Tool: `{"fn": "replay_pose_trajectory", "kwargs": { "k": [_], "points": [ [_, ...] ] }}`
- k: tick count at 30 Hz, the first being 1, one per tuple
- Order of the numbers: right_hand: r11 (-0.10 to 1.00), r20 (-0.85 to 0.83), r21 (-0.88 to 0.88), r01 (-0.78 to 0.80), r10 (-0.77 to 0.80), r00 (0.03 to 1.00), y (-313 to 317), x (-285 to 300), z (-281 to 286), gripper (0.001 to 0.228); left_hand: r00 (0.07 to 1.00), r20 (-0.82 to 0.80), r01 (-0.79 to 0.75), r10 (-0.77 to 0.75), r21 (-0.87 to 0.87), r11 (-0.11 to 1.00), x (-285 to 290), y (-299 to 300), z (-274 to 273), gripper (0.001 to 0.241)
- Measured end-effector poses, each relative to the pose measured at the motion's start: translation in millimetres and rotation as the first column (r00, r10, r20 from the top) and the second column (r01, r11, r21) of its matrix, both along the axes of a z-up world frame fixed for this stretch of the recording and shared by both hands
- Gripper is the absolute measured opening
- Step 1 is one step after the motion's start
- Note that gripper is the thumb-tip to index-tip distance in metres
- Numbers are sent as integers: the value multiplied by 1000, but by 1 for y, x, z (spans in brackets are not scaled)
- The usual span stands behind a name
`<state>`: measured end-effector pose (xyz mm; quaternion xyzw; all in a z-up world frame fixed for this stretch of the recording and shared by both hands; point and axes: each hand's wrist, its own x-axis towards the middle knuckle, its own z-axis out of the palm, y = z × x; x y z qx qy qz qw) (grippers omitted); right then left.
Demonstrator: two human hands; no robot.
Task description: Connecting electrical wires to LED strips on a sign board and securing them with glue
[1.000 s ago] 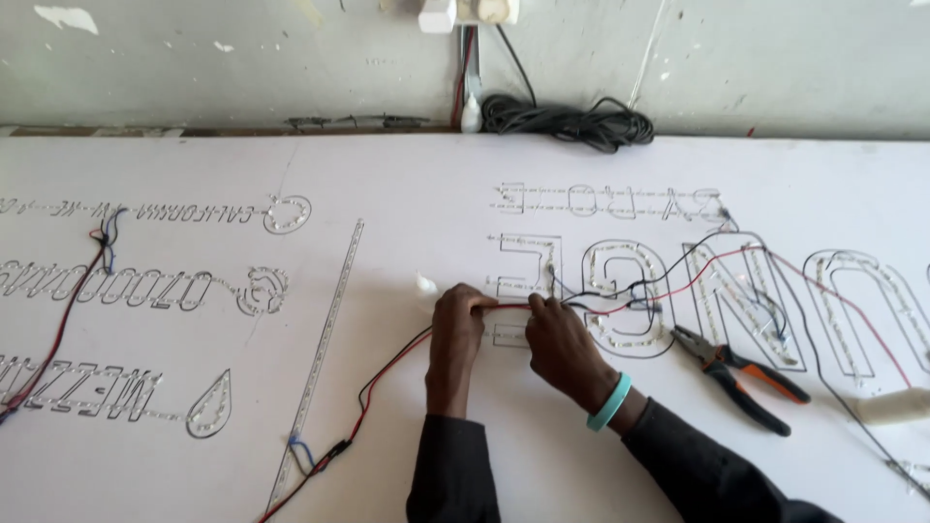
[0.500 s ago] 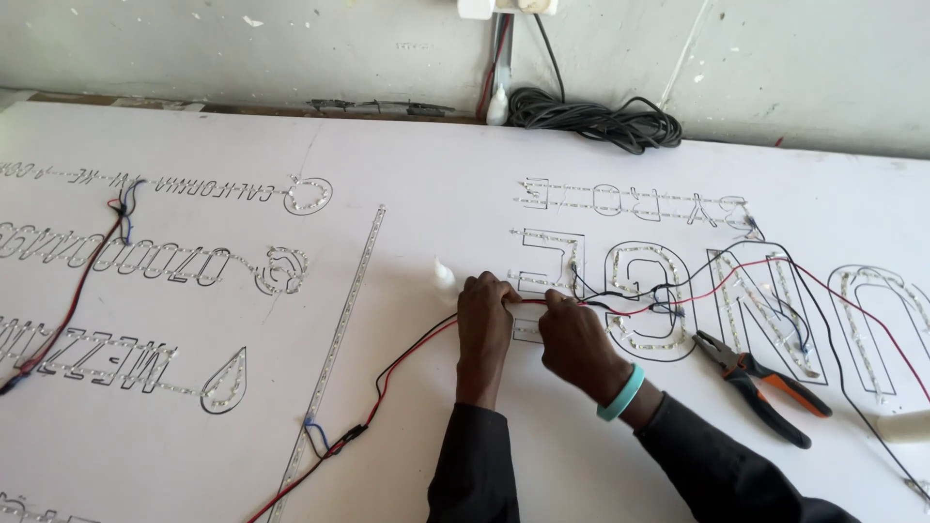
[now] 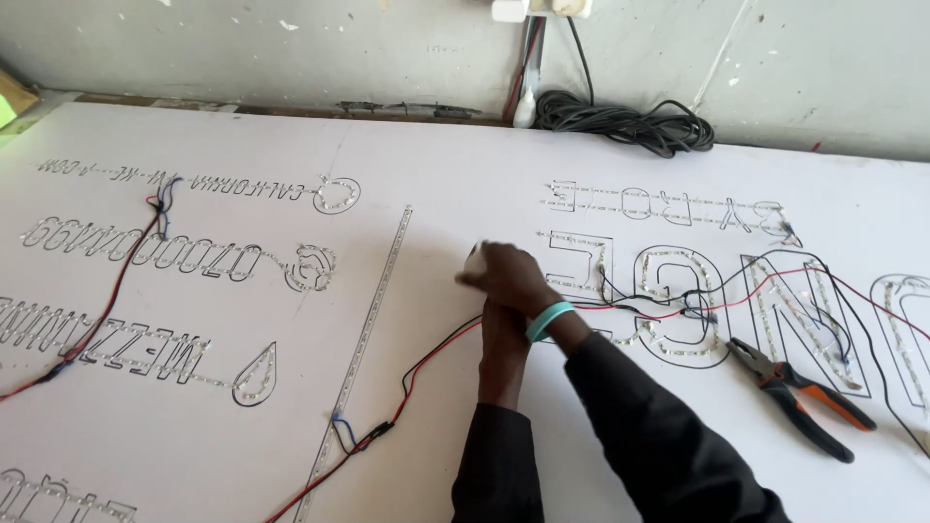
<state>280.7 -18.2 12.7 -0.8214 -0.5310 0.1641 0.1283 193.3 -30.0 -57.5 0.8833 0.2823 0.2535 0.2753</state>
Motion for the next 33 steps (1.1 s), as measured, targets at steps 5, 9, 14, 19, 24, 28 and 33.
{"fn": "replay_pose_trajectory", "kwargs": {
  "k": [5,9,14,19,24,28,33],
  "points": [
    [905,-489,223,363,-218,845,-80,26,74,79,999,31,23,-20,-130,991,3,1,-17,28],
    [923,-358,34,383,-347,867,-184,31,85,70,1000,18,11,-9,-149,989,7,7,-21,26],
    [927,-381,-46,373,-362,851,-225,36,51,70,991,-127,-52,44,-59,997,1,7,-5,26],
    [921,-339,28,388,-357,871,-214,22,48,66,985,-170,-27,8,-105,994,-6,6,22,23],
    [938,-242,64,341,-316,917,-207,24,30,59,987,-154,-77,49,-178,981,-11,5,21,10],
    [921,-284,63,384,-352,892,-203,14,33,52,991,-134,-52,23,-210,976,-11,7,15,8],
    [907,-291,92,412,-371,882,-203,13,36,49,990,-142,-2,-26,-195,981,-11,9,20,8]
  ]
}}
